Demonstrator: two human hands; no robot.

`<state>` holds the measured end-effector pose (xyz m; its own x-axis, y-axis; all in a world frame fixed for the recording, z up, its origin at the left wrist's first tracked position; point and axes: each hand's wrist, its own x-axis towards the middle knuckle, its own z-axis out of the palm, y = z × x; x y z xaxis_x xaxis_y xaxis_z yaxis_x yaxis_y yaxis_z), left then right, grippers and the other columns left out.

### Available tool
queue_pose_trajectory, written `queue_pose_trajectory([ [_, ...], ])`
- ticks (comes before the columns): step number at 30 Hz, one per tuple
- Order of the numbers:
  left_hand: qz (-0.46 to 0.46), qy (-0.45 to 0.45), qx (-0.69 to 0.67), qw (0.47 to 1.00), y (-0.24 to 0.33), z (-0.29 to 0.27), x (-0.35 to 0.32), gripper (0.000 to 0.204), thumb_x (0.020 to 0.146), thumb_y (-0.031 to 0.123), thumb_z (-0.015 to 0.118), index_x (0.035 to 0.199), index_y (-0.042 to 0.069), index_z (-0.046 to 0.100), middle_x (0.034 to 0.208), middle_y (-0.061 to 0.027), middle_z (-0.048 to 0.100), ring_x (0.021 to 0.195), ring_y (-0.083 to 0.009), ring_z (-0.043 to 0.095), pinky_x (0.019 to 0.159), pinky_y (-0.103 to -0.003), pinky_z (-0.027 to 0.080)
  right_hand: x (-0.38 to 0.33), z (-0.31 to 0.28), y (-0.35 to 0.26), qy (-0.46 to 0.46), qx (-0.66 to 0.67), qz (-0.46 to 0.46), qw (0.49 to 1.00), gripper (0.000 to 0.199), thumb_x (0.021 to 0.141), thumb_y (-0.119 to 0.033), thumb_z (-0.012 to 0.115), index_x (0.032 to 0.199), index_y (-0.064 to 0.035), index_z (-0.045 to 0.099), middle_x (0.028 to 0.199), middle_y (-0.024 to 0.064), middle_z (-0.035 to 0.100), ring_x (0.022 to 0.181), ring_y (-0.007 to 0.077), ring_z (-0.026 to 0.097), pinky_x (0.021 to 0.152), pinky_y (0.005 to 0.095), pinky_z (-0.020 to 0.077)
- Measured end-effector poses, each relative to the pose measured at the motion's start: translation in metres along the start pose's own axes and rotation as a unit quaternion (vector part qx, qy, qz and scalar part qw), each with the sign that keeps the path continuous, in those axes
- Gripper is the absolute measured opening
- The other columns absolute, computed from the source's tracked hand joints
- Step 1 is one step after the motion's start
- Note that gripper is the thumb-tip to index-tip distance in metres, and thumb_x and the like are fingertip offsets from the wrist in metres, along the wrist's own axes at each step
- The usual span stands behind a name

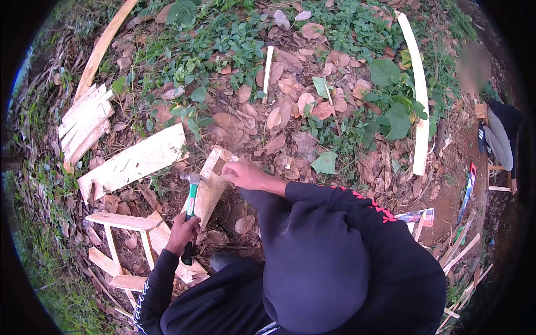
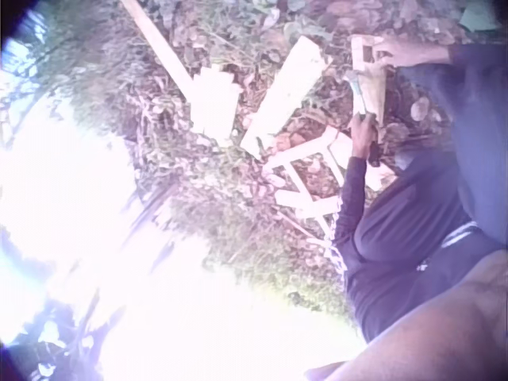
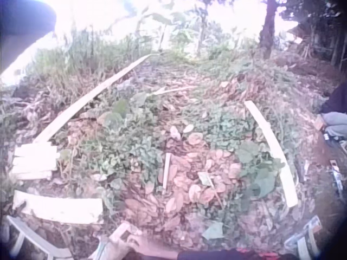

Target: The person assembles a wooden frame on the ground using a hammer and nails. They position wooden planks into a rectangular structure and secure the joints by hammering nails into the wood.

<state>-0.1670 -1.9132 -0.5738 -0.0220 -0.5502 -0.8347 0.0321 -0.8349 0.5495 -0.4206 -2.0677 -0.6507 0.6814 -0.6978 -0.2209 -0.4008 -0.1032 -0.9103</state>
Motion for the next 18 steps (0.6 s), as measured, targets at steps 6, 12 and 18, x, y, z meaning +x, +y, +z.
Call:
queue_pose_trajectory([
  [6, 0.066, 0.068, 0.100, 0.990, -0.002, 0.010, -0.002, 0.015, 0.088, 0.014, 0.058, 0.083, 0.000, 0.054, 0.058, -0.0026, 0.055, 0.044, -0.0102, 0.049, 0.042, -0.026, 0.038, 0.011, 0.005, -0.004, -0.076, -0.027, 0.001, 0.997, 0.028, 0.082, -0.008, 0.058, 0.109, -0.0018, 0.053, 0.074, 0.0092, 0.066, 0.066, 0.0243, 0.066, 0.064, 0.0383, 0.0498],
  [12, 0.190, 0.091, 0.172, 0.962, 0.006, 0.009, 0.014, 0.011, 0.087, 0.009, 0.055, 0.080, 0.000, 0.053, 0.057, -0.0023, 0.052, 0.049, -0.0113, 0.051, 0.047, -0.029, 0.040, 0.005, 0.002, 0.005, -0.050, 0.070, 0.076, 0.993, 0.015, 0.080, -0.007, 0.054, 0.095, -0.0048, 0.053, 0.076, 0.0073, 0.065, 0.064, 0.0207, 0.066, 0.057, 0.0371, 0.0504],
  [18, 0.317, 0.046, 0.399, 0.859, 0.103, -0.022, 0.065, 0.016, 0.083, 0.011, 0.057, 0.091, -0.003, 0.056, 0.058, -0.0077, 0.052, 0.051, -0.0214, 0.051, 0.051, -0.036, 0.041, -0.013, 0.026, 0.019, 0.087, 0.023, -0.041, 0.995, 0.008, 0.077, -0.004, 0.052, 0.084, -0.0085, 0.052, 0.075, 0.0092, 0.061, 0.069, 0.0306, 0.061, 0.063, 0.0452, 0.0441],
])
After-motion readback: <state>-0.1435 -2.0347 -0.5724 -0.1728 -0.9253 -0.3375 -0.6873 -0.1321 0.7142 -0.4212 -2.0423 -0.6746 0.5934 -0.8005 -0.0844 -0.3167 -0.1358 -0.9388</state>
